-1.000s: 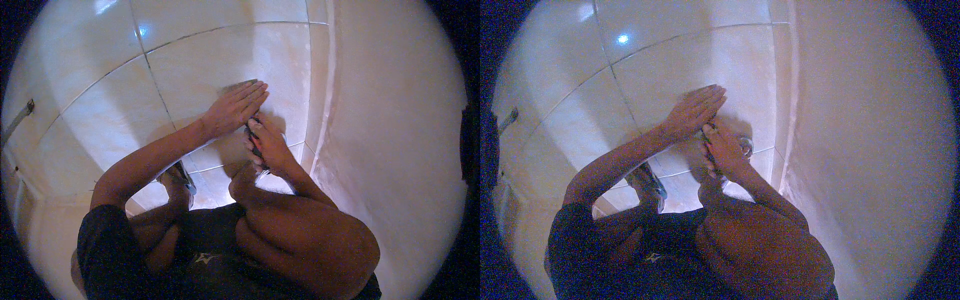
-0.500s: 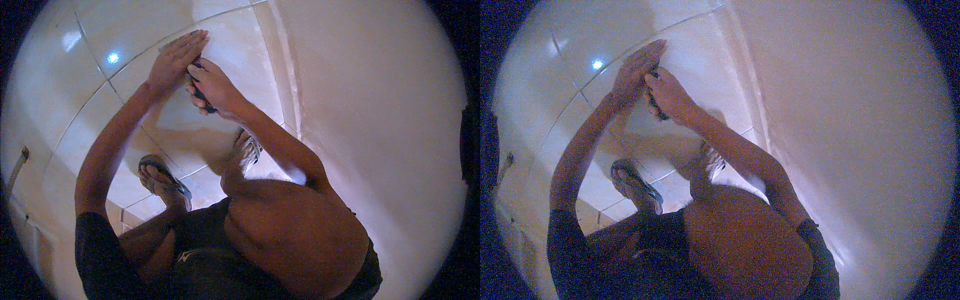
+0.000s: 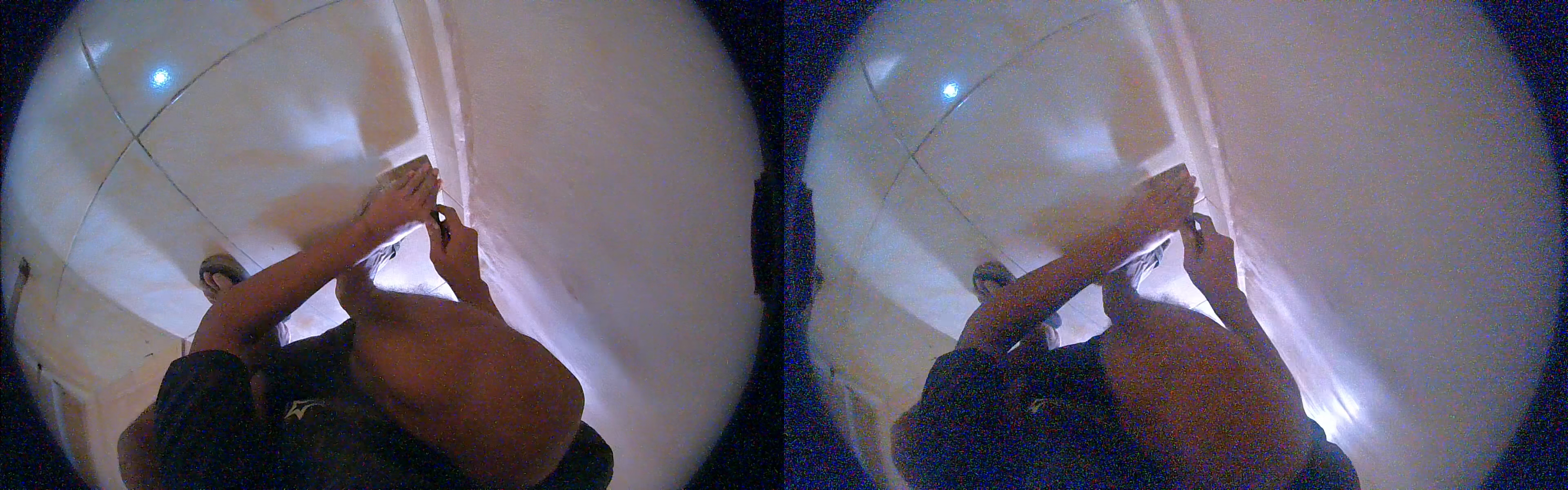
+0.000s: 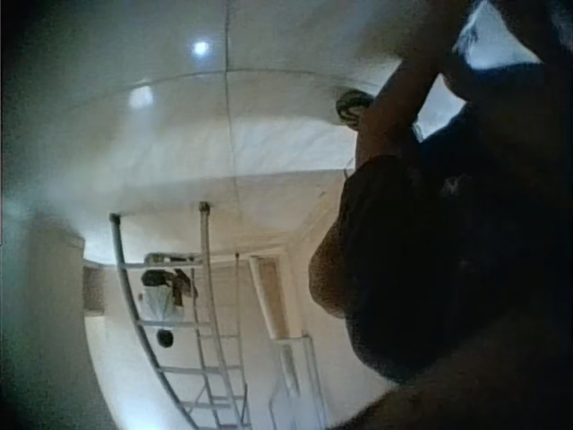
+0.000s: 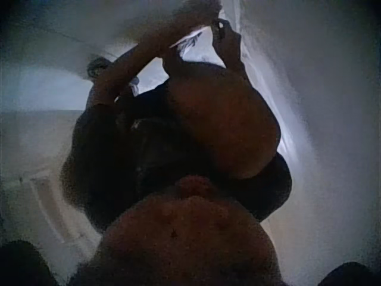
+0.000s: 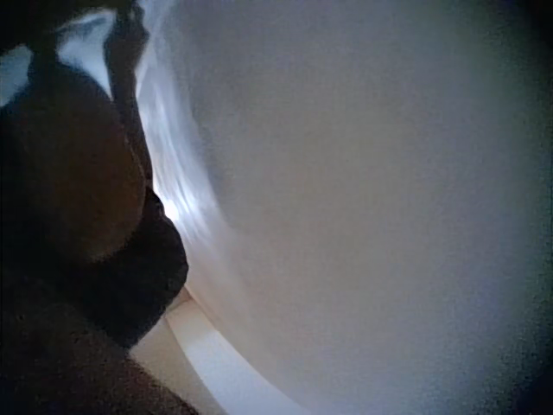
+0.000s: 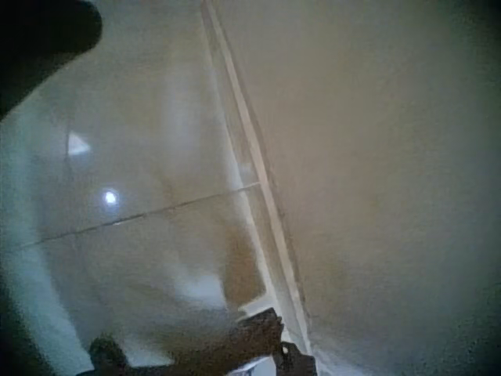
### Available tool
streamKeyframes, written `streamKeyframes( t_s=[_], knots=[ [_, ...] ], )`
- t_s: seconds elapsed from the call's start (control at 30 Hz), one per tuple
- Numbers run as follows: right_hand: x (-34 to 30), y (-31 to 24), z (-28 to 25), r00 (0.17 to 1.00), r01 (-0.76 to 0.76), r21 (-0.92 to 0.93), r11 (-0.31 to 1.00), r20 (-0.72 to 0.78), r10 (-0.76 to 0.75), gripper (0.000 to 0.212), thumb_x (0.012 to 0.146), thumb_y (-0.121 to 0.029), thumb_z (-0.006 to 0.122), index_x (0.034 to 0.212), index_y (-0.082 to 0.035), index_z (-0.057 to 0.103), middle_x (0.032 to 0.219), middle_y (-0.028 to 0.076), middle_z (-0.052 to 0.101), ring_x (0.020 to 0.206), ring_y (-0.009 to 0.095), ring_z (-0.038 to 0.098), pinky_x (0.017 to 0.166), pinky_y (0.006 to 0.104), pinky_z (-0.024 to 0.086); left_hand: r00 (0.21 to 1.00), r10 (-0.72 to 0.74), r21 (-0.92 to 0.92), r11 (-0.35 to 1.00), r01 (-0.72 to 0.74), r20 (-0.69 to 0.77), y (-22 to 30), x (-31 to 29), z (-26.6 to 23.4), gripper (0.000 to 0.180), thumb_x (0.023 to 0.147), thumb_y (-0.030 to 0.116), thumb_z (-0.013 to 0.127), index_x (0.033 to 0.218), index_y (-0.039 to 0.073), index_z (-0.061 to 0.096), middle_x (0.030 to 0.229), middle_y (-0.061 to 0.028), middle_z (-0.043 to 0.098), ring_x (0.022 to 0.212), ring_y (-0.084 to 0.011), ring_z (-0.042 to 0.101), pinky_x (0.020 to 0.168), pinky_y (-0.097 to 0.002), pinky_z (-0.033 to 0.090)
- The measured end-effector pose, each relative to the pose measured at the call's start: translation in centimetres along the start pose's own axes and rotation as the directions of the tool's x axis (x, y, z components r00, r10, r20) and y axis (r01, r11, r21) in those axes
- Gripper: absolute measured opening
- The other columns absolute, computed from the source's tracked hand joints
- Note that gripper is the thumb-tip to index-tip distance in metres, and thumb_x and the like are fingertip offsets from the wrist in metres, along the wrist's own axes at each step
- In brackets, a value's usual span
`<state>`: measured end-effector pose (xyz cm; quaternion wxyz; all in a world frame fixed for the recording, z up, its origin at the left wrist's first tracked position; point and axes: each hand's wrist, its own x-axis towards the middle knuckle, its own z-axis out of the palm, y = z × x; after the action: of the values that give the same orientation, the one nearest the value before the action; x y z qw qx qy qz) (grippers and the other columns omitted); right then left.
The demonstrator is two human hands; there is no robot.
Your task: The person kneels on a tiled floor and uses a putty knife to apply and smooth grout into the gaps between tiles. The person moves along the floor, working on different sections of the grout lines.
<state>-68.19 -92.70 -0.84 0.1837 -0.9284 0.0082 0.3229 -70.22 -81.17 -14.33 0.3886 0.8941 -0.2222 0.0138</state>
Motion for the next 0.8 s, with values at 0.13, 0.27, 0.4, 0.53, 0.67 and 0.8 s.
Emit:
streamKeyframes(
  t_s=[0.13,0.27,0.4,0.53,0.67,0.8],
  knots=[
    [1.3,-0.3,0.9,0.997,-0.006,0.001,1.0,-0.076,0.006,0.023,0.097,-0.019,0.061,0.111,-0.001,0.062,0.056,0.011,0.058,0.046,0.015,0.052,0.045,0.0335,0.038,0.998,0.054,-0.02,0.998,-0.054,0.017,-2.0,0.6,-0.3,0.052,0.081,0.028,0.061,0.124,-0.001,0.062,0.137,-0.0169,0.055,0.128,-0.0317,0.053,0.103,-0.0384,0.048],
    [2.5,-0.8,0.7,0.996,-0.016,0.014,1.0,-0.089,0.017,0.024,0.096,-0.017,0.06,0.111,0.001,0.063,0.056,0.011,0.058,0.045,0.015,0.05,0.045,0.0321,0.037,0.998,0.065,-0.129,0.99,-0.065,-0.001,-3.2,1.4,0.7,0.05,0.081,0.027,0.061,0.122,-0.002,0.062,0.131,-0.017,0.058,0.125,-0.0334,0.054,0.101,-0.0387,0.05],
    [4.0,0.0,0.7,0.994,0.035,0.019,0.999,-0.1,-0.033,0.028,0.096,-0.017,0.061,0.113,0.005,0.065,0.055,0.011,0.057,0.045,0.012,0.05,0.044,0.0311,0.037,0.996,0.085,0.048,0.995,-0.085,-0.011,-3.7,2.0,1.8,0.049,0.081,0.028,0.061,0.119,-0.001,0.063,0.126,-0.0166,0.059,0.122,-0.0341,0.056,0.094,-0.0379,0.055],
    [5.1,-1.7,-1.0,0.997,0.058,0.03,0.998,-0.049,-0.056,0.028,0.095,-0.015,0.062,0.113,0.006,0.066,0.055,0.012,0.056,0.045,0.011,0.049,0.043,0.0305,0.037,0.998,0.061,0.026,0.998,-0.061,-0.018,-4.0,2.7,0.1,0.05,0.08,0.034,0.063,0.118,0.002,0.064,0.125,-0.0148,0.06,0.123,-0.0322,0.055,0.089,-0.0367,0.057],
    [6.6,-2.4,-0.8,0.997,0.072,0.046,0.996,-0.042,-0.07,0.024,0.095,-0.016,0.062,0.112,0.002,0.067,0.055,0.013,0.056,0.044,0.012,0.047,0.043,0.0317,0.037,0.997,-0.06,-0.009,0.998,0.06,-0.04,-4.9,3.4,-1.3,0.049,0.079,0.038,0.064,0.115,0.005,0.067,0.126,-0.012,0.061,0.125,-0.0291,0.053,0.091,-0.0342,0.055],
    [8.2,-4.1,-0.2,0.998,0.06,0.061,0.996,-0.035,-0.058,0.024,0.096,-0.017,0.062,0.112,0.0,0.067,0.055,0.013,0.055,0.044,0.012,0.047,0.044,0.0321,0.038,0.992,0.003,0.044,0.999,0.003,-0.123,-7.7,3.9,-3.2,0.043,0.078,0.034,0.066,0.112,0.008,0.069,0.124,-0.0081,0.062,0.124,-0.0251,0.054,0.088,-0.0316,0.056]
  ],
)
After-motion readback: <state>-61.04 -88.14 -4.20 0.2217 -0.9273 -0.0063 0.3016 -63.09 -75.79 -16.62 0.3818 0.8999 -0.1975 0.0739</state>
